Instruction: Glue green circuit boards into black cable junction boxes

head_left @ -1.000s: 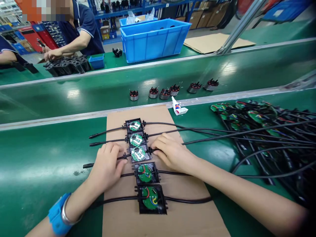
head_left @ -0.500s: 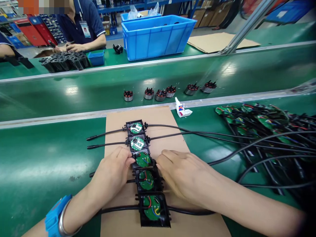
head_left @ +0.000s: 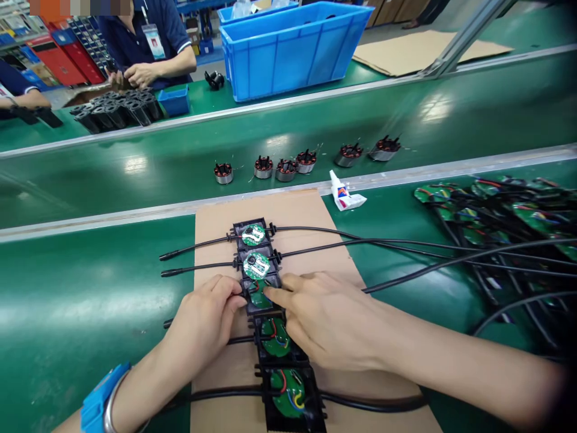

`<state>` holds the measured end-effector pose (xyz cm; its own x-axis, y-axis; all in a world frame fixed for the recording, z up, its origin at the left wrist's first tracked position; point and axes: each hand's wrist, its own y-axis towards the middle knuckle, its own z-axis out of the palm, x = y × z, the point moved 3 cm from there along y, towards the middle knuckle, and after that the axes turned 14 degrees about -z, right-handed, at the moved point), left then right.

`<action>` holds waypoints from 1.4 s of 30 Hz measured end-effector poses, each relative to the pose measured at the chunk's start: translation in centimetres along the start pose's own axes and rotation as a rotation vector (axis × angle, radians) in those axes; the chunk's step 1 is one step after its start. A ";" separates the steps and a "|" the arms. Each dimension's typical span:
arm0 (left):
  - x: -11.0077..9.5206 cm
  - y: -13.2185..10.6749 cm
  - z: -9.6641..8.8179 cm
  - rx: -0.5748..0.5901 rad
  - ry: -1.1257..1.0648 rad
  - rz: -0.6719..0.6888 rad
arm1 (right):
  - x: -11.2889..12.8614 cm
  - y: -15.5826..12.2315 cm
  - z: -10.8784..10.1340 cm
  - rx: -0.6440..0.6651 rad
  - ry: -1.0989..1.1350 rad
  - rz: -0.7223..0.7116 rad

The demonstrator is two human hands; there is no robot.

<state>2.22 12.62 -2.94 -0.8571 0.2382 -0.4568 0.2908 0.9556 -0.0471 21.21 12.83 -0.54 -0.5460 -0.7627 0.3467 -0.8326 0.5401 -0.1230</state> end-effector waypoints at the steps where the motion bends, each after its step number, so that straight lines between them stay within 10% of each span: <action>1: 0.2 0.0 0.0 0.007 -0.011 0.003 | 0.0 0.0 0.1 -0.007 0.014 0.011; 17: -0.2 -1.7 0.8 -0.268 0.093 0.294 | 1.1 -0.7 2.1 -0.159 -0.027 0.016; 26: -0.9 -1.9 1.4 -0.137 0.418 0.381 | 1.0 -0.4 1.8 -0.174 0.039 0.038; 42: -2.7 -0.8 1.1 0.052 0.051 0.343 | 0.4 -0.4 1.4 -0.195 0.075 0.117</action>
<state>4.80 11.01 -2.62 -0.7254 0.5535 -0.4093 0.5856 0.8087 0.0558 21.16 11.82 -1.68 -0.6233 -0.6664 0.4092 -0.7263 0.6873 0.0130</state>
